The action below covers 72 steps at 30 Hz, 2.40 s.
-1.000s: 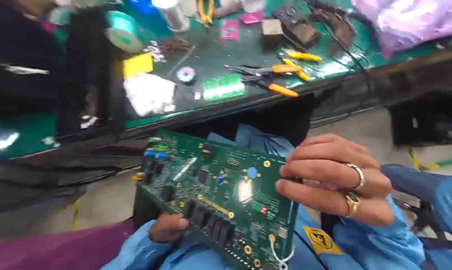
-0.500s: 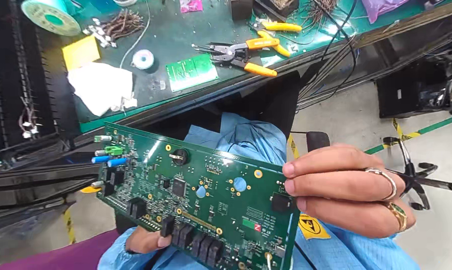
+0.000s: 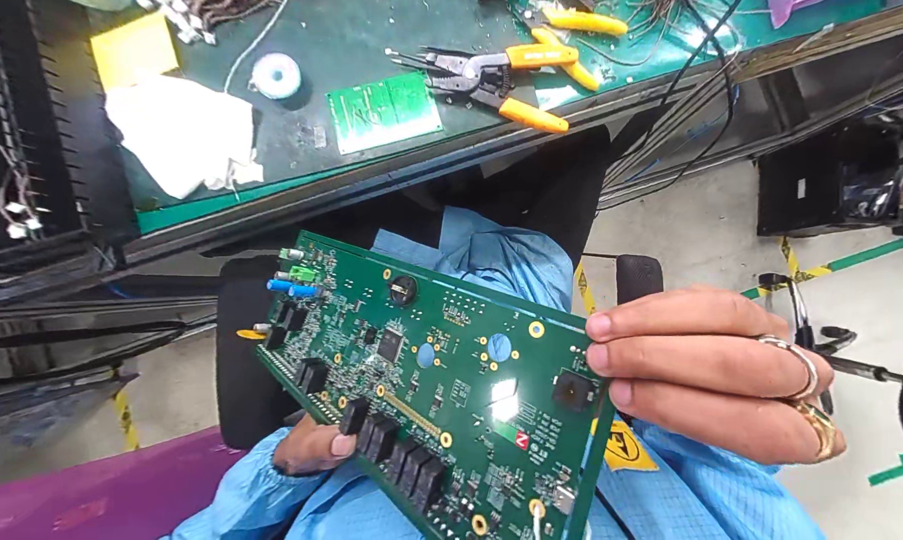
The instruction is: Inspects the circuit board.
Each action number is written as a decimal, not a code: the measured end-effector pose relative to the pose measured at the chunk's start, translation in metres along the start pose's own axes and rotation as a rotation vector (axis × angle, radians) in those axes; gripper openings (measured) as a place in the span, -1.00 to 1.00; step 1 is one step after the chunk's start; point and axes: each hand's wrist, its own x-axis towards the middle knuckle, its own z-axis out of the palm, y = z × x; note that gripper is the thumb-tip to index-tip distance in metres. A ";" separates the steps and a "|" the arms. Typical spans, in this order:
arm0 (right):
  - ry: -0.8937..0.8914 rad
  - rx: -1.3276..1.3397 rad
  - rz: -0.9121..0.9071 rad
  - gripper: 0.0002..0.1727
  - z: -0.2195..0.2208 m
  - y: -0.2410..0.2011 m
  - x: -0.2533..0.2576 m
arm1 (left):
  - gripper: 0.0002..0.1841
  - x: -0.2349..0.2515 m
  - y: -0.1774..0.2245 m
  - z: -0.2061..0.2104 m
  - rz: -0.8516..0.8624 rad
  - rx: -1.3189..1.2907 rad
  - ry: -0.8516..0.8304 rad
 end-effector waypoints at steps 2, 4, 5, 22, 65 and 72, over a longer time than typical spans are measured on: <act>-0.005 -0.016 0.009 -0.93 -0.001 0.000 -0.002 | -0.72 -0.002 -0.001 -0.002 -0.009 -0.025 -0.014; -0.009 -0.025 0.014 -0.93 -0.001 0.000 -0.005 | -0.72 0.004 0.001 0.003 -0.025 -0.063 -0.015; -0.007 -0.031 0.018 -0.93 -0.001 0.000 -0.005 | -0.73 0.006 0.003 0.006 -0.038 -0.068 -0.001; -0.111 -0.073 0.049 -0.98 -0.009 -0.002 -0.011 | -0.66 -0.019 -0.014 -0.030 0.054 0.060 -0.072; -0.197 -0.175 0.119 -0.87 -0.015 -0.004 -0.020 | -0.61 -0.044 -0.015 -0.069 -0.026 0.323 -0.080; -0.234 -0.153 0.124 -0.85 -0.018 -0.002 -0.019 | -0.63 -0.042 -0.014 -0.065 -0.011 0.366 -0.056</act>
